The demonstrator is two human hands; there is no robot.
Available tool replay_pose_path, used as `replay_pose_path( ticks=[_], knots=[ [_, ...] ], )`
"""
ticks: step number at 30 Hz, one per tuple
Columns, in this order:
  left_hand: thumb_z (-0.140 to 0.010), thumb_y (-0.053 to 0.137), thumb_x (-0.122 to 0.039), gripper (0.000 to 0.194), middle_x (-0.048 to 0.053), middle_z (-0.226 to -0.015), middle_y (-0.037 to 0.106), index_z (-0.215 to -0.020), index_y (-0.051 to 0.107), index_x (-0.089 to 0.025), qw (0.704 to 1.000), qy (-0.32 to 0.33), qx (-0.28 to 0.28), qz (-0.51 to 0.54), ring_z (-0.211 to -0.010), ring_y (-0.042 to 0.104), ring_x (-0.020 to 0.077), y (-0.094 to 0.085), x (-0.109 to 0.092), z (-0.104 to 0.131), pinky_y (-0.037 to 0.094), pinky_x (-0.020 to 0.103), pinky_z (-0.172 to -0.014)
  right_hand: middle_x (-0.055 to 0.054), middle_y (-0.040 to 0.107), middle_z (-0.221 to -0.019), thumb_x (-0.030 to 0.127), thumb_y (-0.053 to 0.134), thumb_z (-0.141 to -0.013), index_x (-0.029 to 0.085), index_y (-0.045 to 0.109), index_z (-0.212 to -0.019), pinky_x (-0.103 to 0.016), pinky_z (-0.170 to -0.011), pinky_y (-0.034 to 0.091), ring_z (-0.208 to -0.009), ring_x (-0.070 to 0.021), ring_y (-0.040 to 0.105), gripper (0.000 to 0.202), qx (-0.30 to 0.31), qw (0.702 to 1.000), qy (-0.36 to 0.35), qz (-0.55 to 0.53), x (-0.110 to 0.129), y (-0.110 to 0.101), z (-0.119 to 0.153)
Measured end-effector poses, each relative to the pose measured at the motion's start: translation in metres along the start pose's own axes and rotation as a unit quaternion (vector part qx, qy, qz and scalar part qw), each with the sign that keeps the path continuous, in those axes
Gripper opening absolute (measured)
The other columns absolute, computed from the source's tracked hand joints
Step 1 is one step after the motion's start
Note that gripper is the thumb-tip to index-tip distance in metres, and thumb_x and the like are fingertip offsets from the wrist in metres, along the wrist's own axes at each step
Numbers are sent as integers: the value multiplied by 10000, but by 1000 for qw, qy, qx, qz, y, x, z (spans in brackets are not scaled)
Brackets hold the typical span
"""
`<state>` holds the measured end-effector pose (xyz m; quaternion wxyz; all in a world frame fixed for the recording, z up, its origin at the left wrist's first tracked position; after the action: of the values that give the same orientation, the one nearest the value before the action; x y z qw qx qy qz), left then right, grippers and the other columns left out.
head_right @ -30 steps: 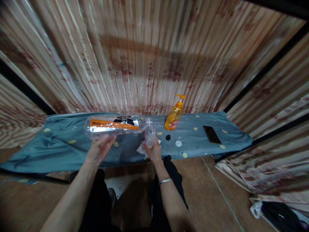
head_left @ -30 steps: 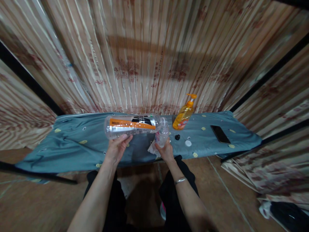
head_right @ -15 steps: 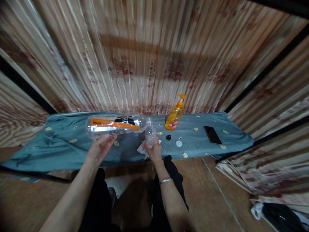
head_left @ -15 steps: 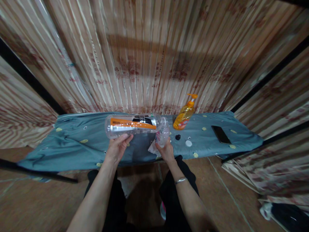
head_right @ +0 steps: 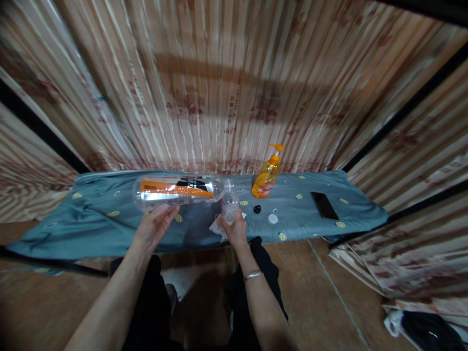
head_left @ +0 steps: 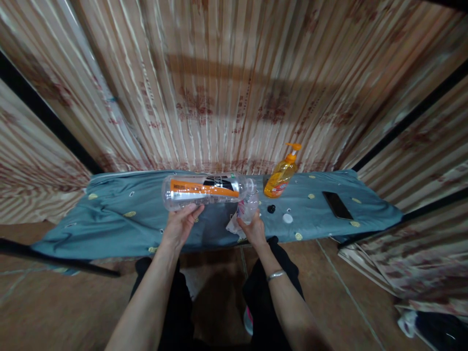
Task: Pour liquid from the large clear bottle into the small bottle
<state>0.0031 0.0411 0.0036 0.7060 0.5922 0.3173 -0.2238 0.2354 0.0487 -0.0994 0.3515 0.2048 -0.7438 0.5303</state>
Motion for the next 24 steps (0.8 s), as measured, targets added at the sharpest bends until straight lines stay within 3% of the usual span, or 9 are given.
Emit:
replay_pose_path(
  ticks=[24],
  knots=[
    [-463, 775, -45, 306, 1, -733, 706, -726, 679, -170, 1000, 0, 0, 1, -675, 651, 145, -2, -1, 0, 574, 276, -658, -78, 671, -948, 425, 648, -693, 171, 436, -1136, -313, -695, 500, -857, -250, 661, 553, 9, 1000, -5, -4, -4, 1, -1]
  ],
)
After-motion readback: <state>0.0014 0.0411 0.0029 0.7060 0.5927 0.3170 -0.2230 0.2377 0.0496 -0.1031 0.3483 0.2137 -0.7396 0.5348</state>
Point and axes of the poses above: each hand's wrist, its own z-axis away from the middle knuckle, its own y-axis out of the palm, x = y × z, the point moved 4 cm from there along -z, towards the middle knuckle
